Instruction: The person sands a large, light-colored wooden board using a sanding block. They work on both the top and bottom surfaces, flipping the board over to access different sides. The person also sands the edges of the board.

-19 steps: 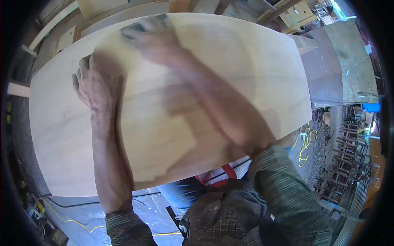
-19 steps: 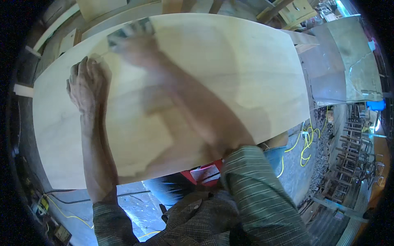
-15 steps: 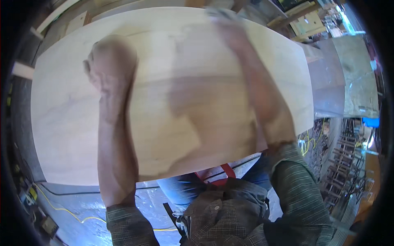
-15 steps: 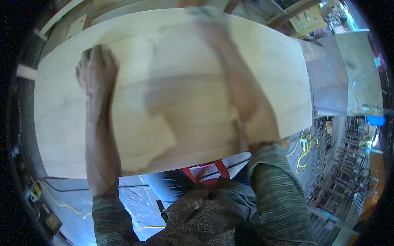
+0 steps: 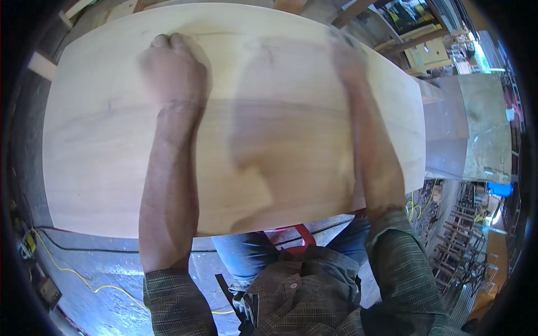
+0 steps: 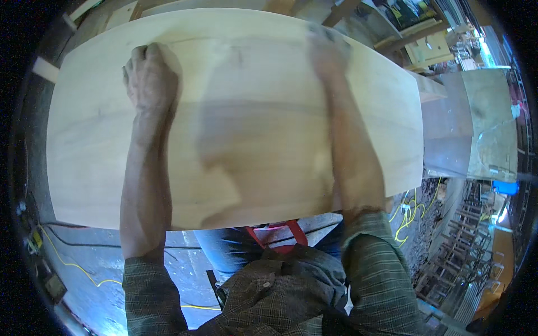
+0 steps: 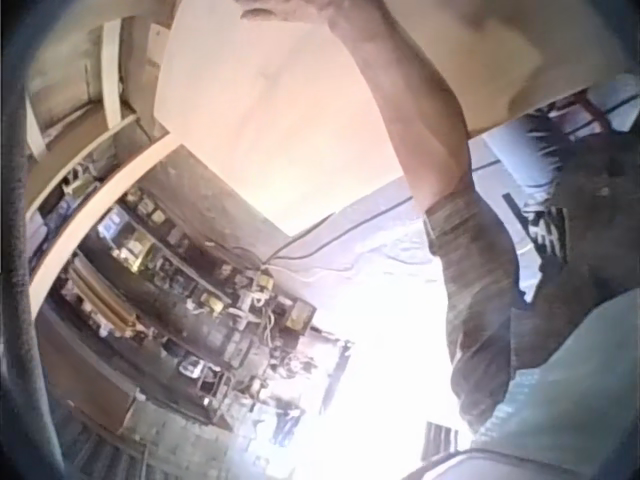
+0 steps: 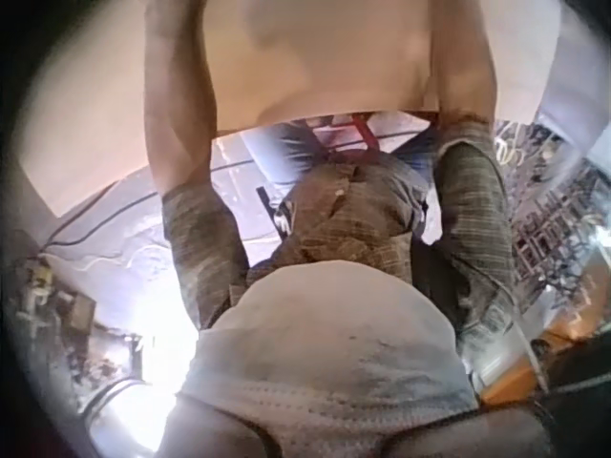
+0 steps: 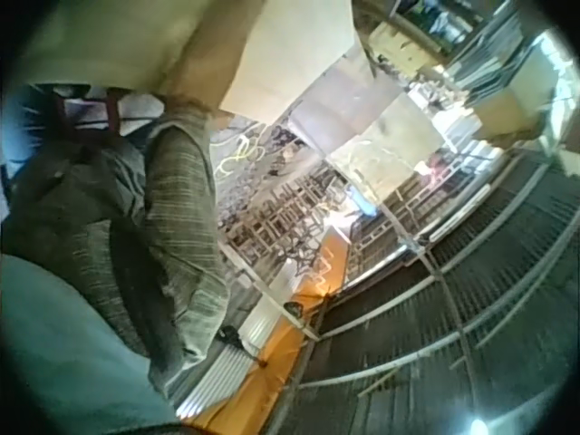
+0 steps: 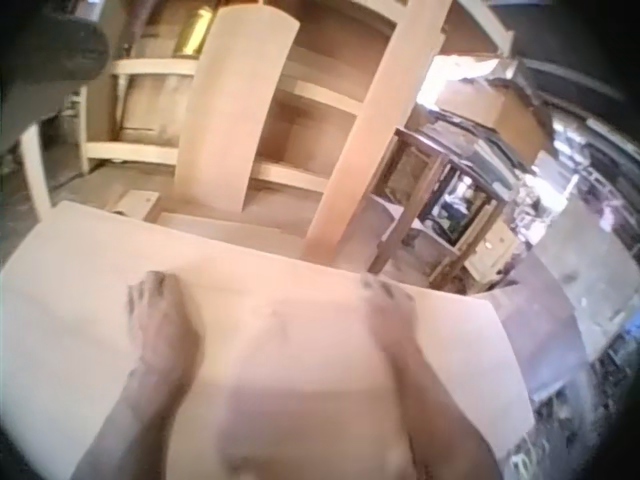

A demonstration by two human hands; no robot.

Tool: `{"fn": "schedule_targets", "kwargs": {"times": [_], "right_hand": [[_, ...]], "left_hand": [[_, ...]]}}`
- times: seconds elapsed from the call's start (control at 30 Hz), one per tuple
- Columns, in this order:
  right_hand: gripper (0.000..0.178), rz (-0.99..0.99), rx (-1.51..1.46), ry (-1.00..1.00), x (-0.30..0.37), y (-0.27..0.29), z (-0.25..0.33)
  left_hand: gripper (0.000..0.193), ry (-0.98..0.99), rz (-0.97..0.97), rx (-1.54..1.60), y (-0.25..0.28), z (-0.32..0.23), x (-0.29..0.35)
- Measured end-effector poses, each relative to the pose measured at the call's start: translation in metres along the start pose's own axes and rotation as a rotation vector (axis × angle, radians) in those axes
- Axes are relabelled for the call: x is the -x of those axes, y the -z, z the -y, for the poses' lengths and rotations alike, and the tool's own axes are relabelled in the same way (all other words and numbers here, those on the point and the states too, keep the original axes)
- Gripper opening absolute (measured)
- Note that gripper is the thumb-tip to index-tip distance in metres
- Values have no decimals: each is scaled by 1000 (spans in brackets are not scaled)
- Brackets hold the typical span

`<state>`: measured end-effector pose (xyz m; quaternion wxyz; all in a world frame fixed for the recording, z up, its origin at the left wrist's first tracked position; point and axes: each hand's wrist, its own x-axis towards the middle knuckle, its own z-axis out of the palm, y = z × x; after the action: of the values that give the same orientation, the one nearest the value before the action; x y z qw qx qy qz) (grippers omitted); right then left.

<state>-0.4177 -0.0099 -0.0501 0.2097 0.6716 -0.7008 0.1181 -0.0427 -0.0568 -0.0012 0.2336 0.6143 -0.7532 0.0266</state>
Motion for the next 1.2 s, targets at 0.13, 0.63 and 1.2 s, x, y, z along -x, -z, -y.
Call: {"fn": "schedule_targets", "kwargs": {"times": [0.13, 0.63, 1.2], "right_hand": [[40, 225, -114, -330, -35, 11, 113], [39, 300, -155, -405, -56, -9, 128], [38, 8, 56, -458, 34, 22, -28]], "left_hand": [[28, 6, 36, -63, -2, 8, 4], [32, -21, -29, -76, -9, 13, 4], [30, -15, -40, -168, -9, 5, 3]]}}
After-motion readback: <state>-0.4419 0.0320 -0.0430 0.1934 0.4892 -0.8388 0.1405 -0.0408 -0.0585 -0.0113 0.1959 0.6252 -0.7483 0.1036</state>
